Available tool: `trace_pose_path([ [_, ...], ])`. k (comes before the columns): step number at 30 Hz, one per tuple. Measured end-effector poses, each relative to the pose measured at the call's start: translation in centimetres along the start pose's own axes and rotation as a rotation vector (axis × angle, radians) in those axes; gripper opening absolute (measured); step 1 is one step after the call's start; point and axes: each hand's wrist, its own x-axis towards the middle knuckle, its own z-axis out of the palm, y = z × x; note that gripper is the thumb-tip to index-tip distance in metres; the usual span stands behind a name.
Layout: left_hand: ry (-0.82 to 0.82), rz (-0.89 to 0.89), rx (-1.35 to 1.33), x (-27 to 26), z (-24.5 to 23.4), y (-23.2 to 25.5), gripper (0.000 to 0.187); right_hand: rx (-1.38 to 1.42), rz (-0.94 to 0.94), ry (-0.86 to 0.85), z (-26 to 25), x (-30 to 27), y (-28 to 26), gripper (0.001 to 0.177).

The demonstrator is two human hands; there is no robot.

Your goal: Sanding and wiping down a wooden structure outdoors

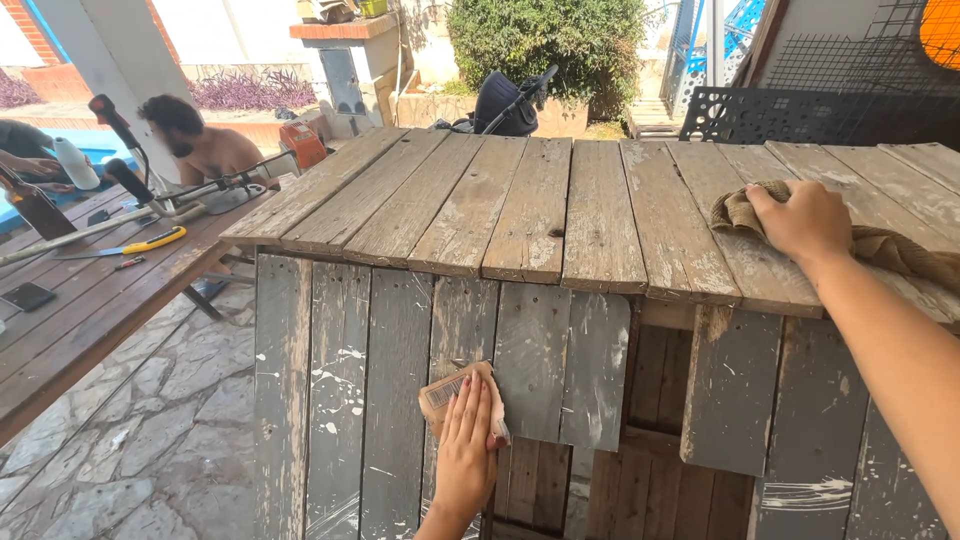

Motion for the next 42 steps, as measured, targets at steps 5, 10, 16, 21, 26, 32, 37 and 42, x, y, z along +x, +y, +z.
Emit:
trace_pose_path([
  [5, 0.073, -0.031, -0.031, 3.6, -2.1, -0.7, 0.057, 0.009, -0.028, 0.002, 0.4, 0.0, 0.5, 0.063],
  [10, 0.031, 0.0, -0.026, -0.2, -0.8, -2.0, 0.057, 0.008, -0.025, 0.023, 0.5, 0.4, 0.8, 0.063],
  [16, -0.028, -0.025, 0.053, -8.1, 1.4, -2.8, 0.058, -0.014, -0.045, 0.041, 1.0, 1.1, 1.4, 0.067],
  [21, -0.034, -0.059, 0.025, -7.7, 0.8, -1.5, 0.058, -0.055, -0.035, 0.052, 1.6, 1.7, 2.3, 0.068],
  [26, -0.037, 0.073, 0.323, -19.7, 6.9, -2.5, 0.058, -0.147, -0.098, 0.108, 2.7, 2.6, 3.7, 0.069],
  [32, -0.488, -0.677, 0.412, -28.7, 6.2, -6.6, 0.082, -0.135, -0.105, 0.118, 4.6, 4.5, 6.1, 0.071],
  [37, 0.219, -0.341, 0.262, -18.2, -5.0, -4.1, 0.105, 0.215, -0.245, 0.188, 8.3, 7.7, 10.0, 0.054],
  [42, 0.0, -0.103, 0.118, -3.5, -4.4, 4.5, 0.065, 0.292, -0.219, 0.205, 12.2, 11.2, 13.0, 0.055],
])
